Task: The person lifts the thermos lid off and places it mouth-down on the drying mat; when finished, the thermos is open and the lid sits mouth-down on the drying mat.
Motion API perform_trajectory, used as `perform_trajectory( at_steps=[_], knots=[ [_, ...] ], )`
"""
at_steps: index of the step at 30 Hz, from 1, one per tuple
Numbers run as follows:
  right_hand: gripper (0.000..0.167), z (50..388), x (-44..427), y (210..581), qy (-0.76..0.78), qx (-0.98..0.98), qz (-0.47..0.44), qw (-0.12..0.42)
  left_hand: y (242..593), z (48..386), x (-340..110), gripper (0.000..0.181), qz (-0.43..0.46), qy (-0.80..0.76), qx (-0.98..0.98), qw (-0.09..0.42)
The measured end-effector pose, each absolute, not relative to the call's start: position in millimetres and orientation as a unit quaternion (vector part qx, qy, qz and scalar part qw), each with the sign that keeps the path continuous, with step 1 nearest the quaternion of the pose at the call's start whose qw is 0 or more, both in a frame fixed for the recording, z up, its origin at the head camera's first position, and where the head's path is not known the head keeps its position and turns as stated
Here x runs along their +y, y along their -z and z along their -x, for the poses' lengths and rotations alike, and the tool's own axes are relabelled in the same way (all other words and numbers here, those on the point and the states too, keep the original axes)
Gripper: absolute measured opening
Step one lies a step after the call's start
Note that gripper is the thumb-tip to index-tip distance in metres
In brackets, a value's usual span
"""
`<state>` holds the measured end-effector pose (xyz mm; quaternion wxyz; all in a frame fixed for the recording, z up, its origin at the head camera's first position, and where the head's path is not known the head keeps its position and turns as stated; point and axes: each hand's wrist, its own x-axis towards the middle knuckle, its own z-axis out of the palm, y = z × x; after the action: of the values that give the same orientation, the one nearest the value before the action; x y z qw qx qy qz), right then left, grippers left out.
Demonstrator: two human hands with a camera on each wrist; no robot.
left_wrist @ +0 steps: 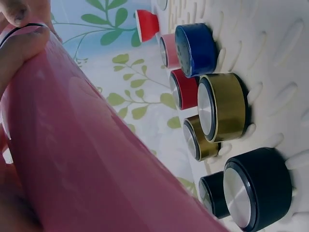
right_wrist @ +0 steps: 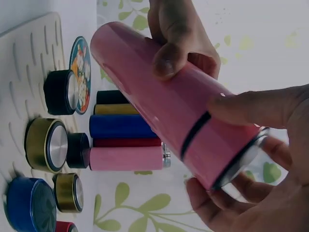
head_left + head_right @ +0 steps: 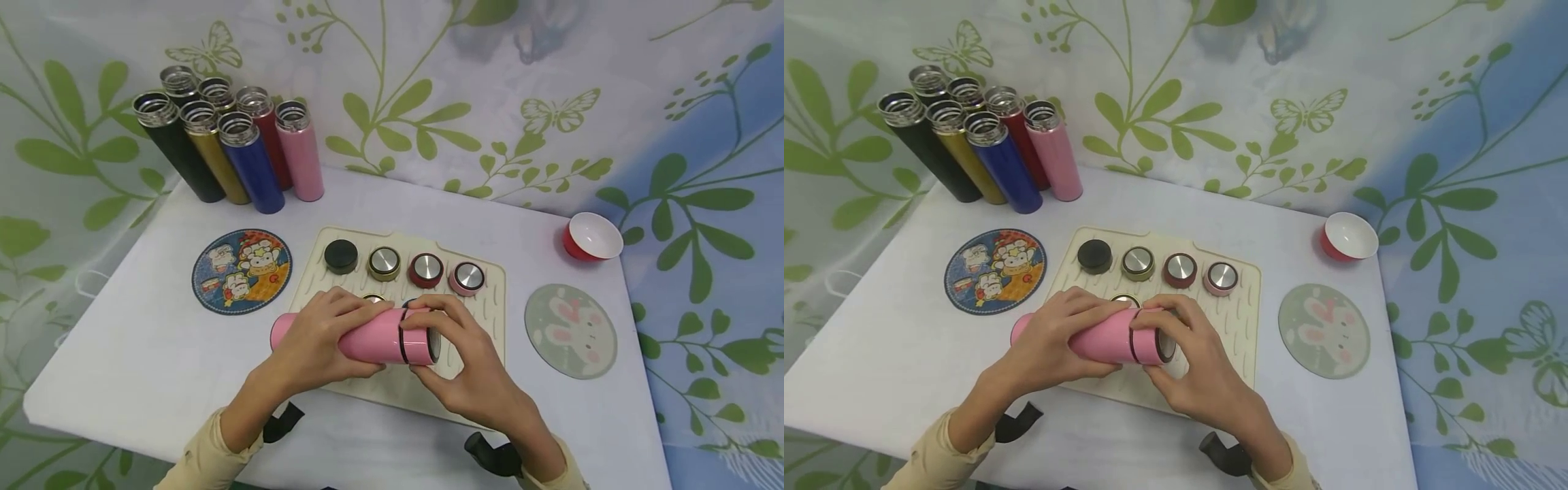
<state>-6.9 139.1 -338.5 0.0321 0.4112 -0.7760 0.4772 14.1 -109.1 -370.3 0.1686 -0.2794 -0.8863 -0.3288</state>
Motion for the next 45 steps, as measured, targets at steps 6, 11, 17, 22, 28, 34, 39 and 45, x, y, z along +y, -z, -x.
perform_trajectory(
  at_steps=[6, 11, 17, 22, 28, 34, 39, 45],
  knots=[
    [0.076, 8.0, 141.7, 337.5, -0.473, -0.798, -0.374, 0.003, 369.7, -14.6, -106.3, 0.078, 0.278, 0.322, -0.889, 0.17],
    [0.054, 8.5, 143.4, 340.0, -0.472, -0.834, -0.272, -0.086, 368.3, -13.6, -102.1, 0.075, 0.288, 0.289, -0.894, 0.186],
    [0.057, 7.7, 145.1, 335.3, -0.471, -0.804, -0.363, -0.016, 368.1, -12.1, -102.9, 0.077, 0.292, 0.305, -0.889, 0.179],
    [0.058, 8.3, 145.0, 331.3, -0.465, -0.76, -0.45, 0.065, 366.9, -10.0, -104.4, 0.078, 0.292, 0.328, -0.883, 0.163],
    [0.047, 10.4, 140.8, 321.9, -0.46, -0.713, -0.513, 0.13, 362.0, -7.5, -109.3, 0.078, 0.293, 0.366, -0.876, 0.117],
    [0.046, 13.3, 155.3, 314.1, -0.456, -0.726, -0.488, 0.163, 357.5, -7.1, -129.7, 0.079, 0.245, 0.438, -0.862, 0.075],
    [0.069, 14.6, 176.7, 329.5, -0.434, -0.806, -0.386, 0.118, 348.5, -0.7, -153.0, 0.083, 0.192, 0.468, -0.849, 0.15],
    [0.077, 19.7, 197.0, 372.2, -0.352, -0.894, -0.27, 0.062, 336.6, 21.4, -180.4, 0.081, 0.107, 0.454, -0.845, 0.26]
  ],
)
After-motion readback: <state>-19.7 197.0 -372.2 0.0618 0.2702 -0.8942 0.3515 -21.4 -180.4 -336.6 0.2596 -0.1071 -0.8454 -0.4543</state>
